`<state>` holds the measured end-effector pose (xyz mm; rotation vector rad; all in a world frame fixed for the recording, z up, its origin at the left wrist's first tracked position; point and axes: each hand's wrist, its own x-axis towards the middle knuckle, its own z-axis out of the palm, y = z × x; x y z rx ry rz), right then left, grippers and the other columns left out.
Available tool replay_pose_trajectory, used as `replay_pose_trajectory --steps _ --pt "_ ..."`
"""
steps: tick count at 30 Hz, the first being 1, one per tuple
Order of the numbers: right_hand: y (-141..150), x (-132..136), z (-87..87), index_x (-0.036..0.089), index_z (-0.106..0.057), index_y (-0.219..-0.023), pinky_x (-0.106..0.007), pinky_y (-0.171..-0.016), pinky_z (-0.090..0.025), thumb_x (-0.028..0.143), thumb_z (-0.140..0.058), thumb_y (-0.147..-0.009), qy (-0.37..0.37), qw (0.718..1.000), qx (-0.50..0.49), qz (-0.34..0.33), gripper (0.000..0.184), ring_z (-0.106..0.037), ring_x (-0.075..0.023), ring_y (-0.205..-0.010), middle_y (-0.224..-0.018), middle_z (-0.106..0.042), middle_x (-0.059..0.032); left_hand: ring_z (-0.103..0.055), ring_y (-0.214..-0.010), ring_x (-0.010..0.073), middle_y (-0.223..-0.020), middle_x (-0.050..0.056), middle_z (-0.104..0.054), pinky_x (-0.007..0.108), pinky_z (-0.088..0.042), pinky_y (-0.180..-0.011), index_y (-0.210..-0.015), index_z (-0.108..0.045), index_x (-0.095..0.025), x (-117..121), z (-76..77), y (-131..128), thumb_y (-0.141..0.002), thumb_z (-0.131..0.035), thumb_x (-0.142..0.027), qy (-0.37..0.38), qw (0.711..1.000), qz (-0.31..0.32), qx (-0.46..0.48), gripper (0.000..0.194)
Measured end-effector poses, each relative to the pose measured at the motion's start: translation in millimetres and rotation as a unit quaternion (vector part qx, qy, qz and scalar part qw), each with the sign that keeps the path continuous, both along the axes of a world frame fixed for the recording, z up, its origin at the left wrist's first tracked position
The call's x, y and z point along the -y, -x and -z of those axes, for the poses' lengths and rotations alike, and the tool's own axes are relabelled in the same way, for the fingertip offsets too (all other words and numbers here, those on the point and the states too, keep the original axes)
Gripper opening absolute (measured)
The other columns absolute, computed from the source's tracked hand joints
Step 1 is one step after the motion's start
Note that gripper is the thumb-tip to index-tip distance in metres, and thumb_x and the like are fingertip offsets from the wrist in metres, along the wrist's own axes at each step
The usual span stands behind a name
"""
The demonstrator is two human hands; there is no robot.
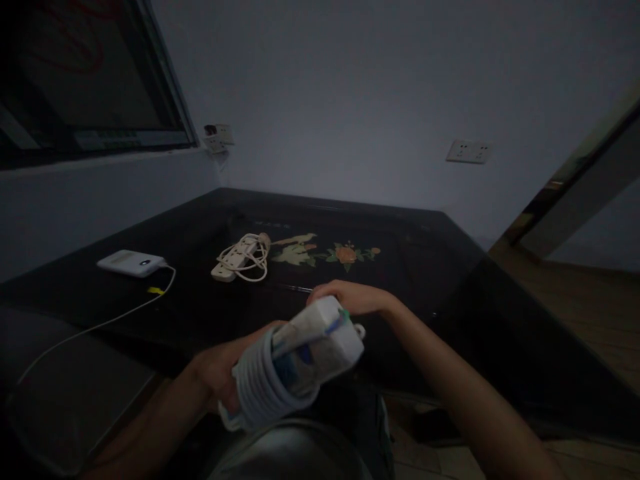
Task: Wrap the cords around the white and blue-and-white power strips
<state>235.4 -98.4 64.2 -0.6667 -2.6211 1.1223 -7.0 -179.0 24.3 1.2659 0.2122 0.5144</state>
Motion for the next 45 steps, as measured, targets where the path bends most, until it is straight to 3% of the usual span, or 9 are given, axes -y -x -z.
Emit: replay_pose_trajectory --steps 4,8,12,15,18,23,28,36,45 --pt "31.1 -4.7 -30.9 0.016 -0.066 -0.088 -0.023 -0.071 -0.044 0.007 -0.065 -0.076 -0.097 0.989 0.085 -0.078 0.015 -0.059 -0.0117 -0.082 -0.094 -0.063 -0.0028 -0.047 -0.123 0.031 -0.128 0.008 -0.053 0.044 -0.04 -0.1 -0.131 -0.046 -0.022 -4.8 -6.0 -2.4 -0.054 -0.083 -0.032 -0.105 0.988 0.021 -0.114 0.085" --pt "54.9 9.5 -62.1 0.017 -0.066 -0.085 -0.023 -0.065 -0.038 0.0 -0.055 -0.078 -0.257 0.952 0.158 -0.057 0.022 -0.055 -0.0115 -0.076 -0.096 -0.062 -0.0033 -0.043 -0.125 0.0304 -0.131 0.009 -0.049 0.044 -0.037 -0.103 -0.133 -0.042 -0.023 -10.8 -4.4 -1.1 -0.059 -0.081 -0.032 -0.103 0.984 0.0 -0.145 0.083" --pt "58.3 24.5 -74.0 0.018 -0.065 -0.087 -0.025 -0.059 -0.032 0.003 -0.048 -0.084 -0.352 0.921 0.165 0.005 0.023 -0.053 -0.0129 -0.071 -0.104 -0.06 -0.0064 -0.046 -0.122 0.0293 -0.128 0.009 -0.05 0.043 -0.04 -0.099 -0.131 -0.044 -0.026 -13.5 1.6 3.9 -0.06 -0.08 -0.03 -0.067 0.988 -0.033 -0.138 0.079" --pt "53.8 29.8 -72.0 0.019 -0.065 -0.092 -0.026 -0.062 -0.034 0.004 -0.046 -0.085 -0.366 0.918 0.15 0.03 0.024 -0.054 -0.0147 -0.075 -0.108 -0.058 -0.0082 -0.051 -0.117 0.028 -0.123 0.009 -0.053 0.041 -0.043 -0.094 -0.131 -0.043 -0.025 -12.2 6.7 3.6 -0.063 -0.078 -0.024 -0.016 0.991 -0.046 -0.126 0.077" --pt "51.6 34.1 -70.6 0.017 -0.066 -0.087 -0.026 -0.066 -0.039 0.003 -0.047 -0.084 -0.319 0.939 0.126 0.007 0.023 -0.055 -0.0157 -0.082 -0.109 -0.056 -0.0082 -0.055 -0.11 0.0257 -0.122 0.009 -0.054 0.038 -0.046 -0.089 -0.138 -0.036 -0.026 -10.2 14.0 -0.7 -0.065 -0.077 -0.018 0.036 0.988 -0.076 -0.129 0.084" --pt "51.3 46.2 -73.2 0.017 -0.07 -0.087 -0.03 -0.082 -0.044 0.003 -0.051 -0.082 -0.253 0.963 0.093 -0.014 0.024 -0.055 -0.0182 -0.098 -0.113 -0.056 -0.0083 -0.065 -0.077 0.0191 -0.11 0.008 -0.06 0.033 -0.052 -0.069 -0.147 -0.016 -0.032 -7.2 26.5 -8.7 -0.071 -0.074 -0.019 0.116 0.983 -0.103 -0.102 0.096" --pt "41.7 56.5 -66.2 0.018 -0.069 -0.1 -0.036 -0.091 -0.044 0.014 -0.05 -0.09 -0.245 0.968 0.047 0.016 0.021 -0.054 -0.0199 -0.108 -0.119 -0.055 -0.0108 -0.066 -0.07 0.0181 -0.098 0.006 -0.063 0.032 -0.055 -0.064 -0.145 -0.019 -0.03 -4.8 33.3 -15.5 -0.071 -0.075 -0.018 0.158 0.98 -0.114 -0.043 0.094" --pt "24.2 63.7 -31.2 0.018 -0.054 -0.101 -0.035 -0.086 -0.047 0.009 -0.051 -0.087 -0.274 0.949 -0.121 0.099 0.017 -0.056 -0.018 -0.102 -0.108 -0.06 -0.0092 -0.068 -0.074 0.0202 -0.097 0.004 -0.063 0.037 -0.058 -0.068 -0.145 -0.013 -0.037 -2.8 31.3 -23.3 -0.071 -0.076 -0.018 0.159 0.975 -0.156 0.018 0.098" --pt "20.8 72.9 -10.8 0.025 -0.052 -0.125 -0.036 -0.095 -0.049 0.005 -0.052 -0.085 -0.302 0.916 -0.2 0.173 0.045 -0.057 -0.0184 -0.112 -0.118 -0.062 -0.0066 -0.069 -0.079 0.0223 -0.098 0.006 -0.065 0.039 -0.058 -0.071 -0.145 -0.018 -0.032 2.8 27.6 -32.7 -0.066 -0.08 -0.018 0.162 0.962 -0.219 0.031 0.101"
